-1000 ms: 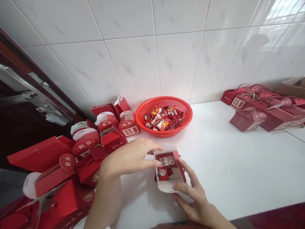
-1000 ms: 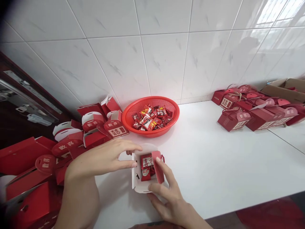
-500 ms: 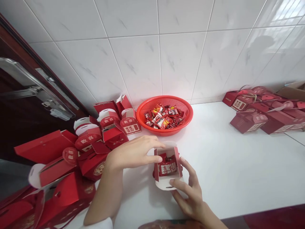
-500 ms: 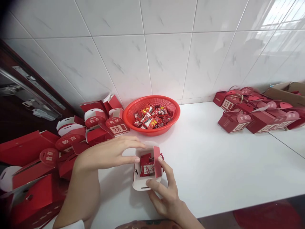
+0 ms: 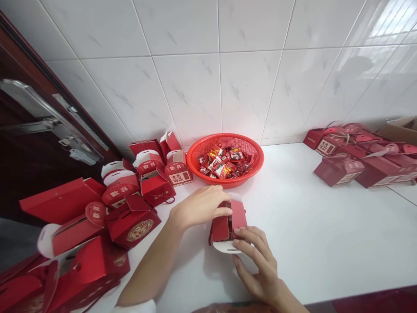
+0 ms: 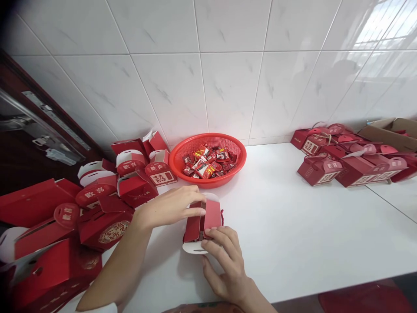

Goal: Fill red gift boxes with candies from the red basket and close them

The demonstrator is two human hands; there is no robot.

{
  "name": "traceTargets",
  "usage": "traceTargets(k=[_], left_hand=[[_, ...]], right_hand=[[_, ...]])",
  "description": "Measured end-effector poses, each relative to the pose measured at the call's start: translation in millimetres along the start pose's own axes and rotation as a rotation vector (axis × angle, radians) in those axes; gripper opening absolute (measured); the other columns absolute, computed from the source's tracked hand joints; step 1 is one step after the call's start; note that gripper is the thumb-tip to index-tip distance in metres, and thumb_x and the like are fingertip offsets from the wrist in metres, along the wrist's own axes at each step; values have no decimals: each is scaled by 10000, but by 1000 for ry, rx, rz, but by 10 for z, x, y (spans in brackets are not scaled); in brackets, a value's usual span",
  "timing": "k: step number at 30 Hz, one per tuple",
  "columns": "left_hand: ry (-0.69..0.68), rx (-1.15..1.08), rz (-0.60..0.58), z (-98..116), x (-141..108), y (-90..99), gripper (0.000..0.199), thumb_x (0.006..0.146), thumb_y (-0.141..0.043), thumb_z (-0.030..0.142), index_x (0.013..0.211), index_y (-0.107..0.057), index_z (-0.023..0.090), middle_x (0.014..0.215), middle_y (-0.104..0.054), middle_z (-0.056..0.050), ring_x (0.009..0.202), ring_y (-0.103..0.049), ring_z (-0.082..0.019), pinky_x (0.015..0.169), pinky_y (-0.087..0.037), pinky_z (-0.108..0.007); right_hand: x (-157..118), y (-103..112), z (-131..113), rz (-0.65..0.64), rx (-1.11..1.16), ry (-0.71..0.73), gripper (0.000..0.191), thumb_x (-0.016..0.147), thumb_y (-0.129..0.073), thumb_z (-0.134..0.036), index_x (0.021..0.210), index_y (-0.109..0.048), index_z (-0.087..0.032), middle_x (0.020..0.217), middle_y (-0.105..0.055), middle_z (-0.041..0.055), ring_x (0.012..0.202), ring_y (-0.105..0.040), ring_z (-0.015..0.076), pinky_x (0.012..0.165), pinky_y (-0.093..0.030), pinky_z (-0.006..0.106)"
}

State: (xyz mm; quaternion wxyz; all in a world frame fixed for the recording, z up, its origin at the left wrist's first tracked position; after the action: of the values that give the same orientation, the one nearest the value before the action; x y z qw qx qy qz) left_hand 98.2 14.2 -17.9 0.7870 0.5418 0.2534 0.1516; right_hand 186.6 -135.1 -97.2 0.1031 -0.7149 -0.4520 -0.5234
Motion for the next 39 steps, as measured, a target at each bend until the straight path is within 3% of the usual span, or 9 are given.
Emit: traceTargets(k=[8,17,23,29,39], left_hand=[[-61,-82,15,-1,41,16,143,951,-657,360,910,-696,229,868,-644,-15,847,-610,-213,703,-380,-289],[31,-106,32,-87,170,-28,367,803,-831,477,839,-600,193,896,-600,-13,811,-576,-204,664,-356,-290],[-18,-181,-2,-111,241,-119,298,841,-806,385,800,-583,192,881,-571,-7,806,-559,-191,675,-366,-274],[-75,-270,66,-187,170,-202,243,897,-756,371,825,-617,185,898,-552,0,799,-553,-171,717,-382,-272],[-122,-338,151,-311,116,-345,180,871,-776,338,885,-665,197,1004,-573,-19,877,-596,-200,795,-446,-288]], right_hand=[[40,11,10,3,46,-43,368,841,-582,-29,1164,-652,-193,1106,-758,135,993,-720,268,811,-609,446],[18,6,55,-1,67,-65,352,848,-563,-23,1139,-635,-206,955,-770,90,923,-732,268,797,-600,454],[32,17,57,2,83,-78,368,841,-556,-15,1148,-637,-201,954,-768,84,918,-721,259,786,-598,437],[38,22,68,-1,108,-96,369,842,-555,-3,1143,-644,-197,938,-756,74,904,-712,251,796,-582,427],[22,0,90,4,139,-108,320,861,-555,1,1119,-629,-172,930,-726,72,930,-677,232,847,-544,420]])
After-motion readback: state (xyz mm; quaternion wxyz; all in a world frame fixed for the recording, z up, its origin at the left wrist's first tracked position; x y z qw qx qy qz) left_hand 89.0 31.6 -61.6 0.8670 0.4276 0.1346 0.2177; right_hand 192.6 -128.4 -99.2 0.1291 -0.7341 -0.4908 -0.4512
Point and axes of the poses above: each hand's wrist, its own x-axis towards the middle knuckle, its own y-axis out of the back of the hand, z = x × y, the point moved 6 cm from there along x, towards the middle knuckle
